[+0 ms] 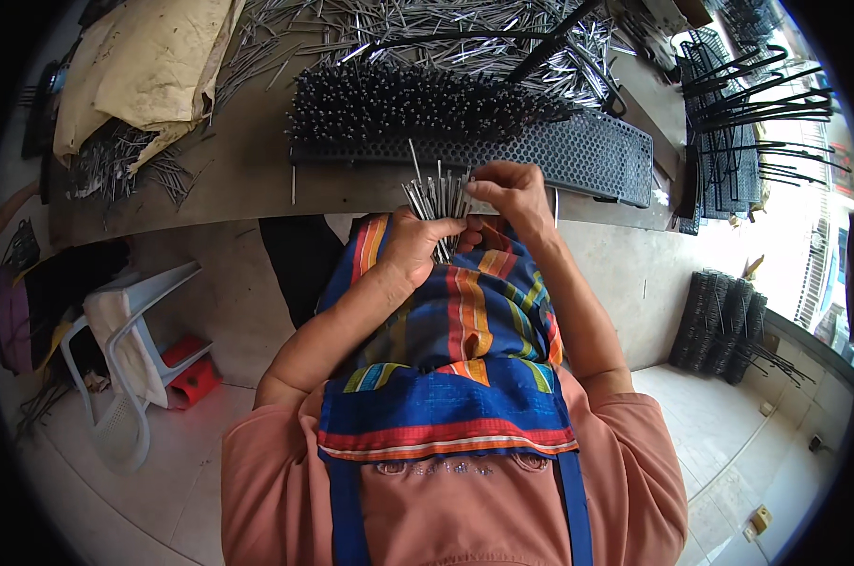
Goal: Assembling metal brushes by manually inserting thin metal wires into a pre-drilled frame.
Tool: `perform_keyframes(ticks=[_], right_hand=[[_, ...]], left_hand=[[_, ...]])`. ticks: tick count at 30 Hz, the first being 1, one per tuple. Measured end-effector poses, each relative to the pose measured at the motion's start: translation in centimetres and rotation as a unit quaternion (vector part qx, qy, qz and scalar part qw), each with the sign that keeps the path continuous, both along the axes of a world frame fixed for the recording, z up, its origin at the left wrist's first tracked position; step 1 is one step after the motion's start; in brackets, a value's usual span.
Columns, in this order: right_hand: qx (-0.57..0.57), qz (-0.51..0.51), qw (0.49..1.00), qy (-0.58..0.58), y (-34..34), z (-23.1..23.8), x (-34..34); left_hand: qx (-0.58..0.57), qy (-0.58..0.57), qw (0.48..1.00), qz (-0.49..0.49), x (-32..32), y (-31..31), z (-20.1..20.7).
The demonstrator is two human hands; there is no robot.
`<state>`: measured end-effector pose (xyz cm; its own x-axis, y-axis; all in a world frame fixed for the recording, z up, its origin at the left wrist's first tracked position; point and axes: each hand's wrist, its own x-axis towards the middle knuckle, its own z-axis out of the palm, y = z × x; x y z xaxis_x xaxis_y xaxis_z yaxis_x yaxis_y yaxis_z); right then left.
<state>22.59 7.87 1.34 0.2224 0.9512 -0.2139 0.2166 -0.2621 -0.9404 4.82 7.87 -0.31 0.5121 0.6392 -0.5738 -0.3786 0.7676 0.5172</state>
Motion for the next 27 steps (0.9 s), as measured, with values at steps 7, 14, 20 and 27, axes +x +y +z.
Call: perform_keyframes(ticks=[7,14,20,27], right_hand=[[-0.118,0.002,0.98,0.159,-0.9,0.2,-2.8],[-0.114,0.014,0.971,0.211,0.3,-0.5,-3.5],[-0.031,0.02,0.99,0.136,2.3,0.9,-4.5],[0.287,-0.011,0.952,-0.103,4.9,0.6,-7.2]], left_hand=[[0.034,0.016,0.999,0.023,-1.5,-1.0,0.8],[0.044,0.007,0.999,0.016,-3.5,-1.0,0.8],[0.012,0.068,0.995,0.078,-5.4,-0.5,-1.1],[-0.021,0.086,0.992,0.091,-6.4,0.6,-1.2]])
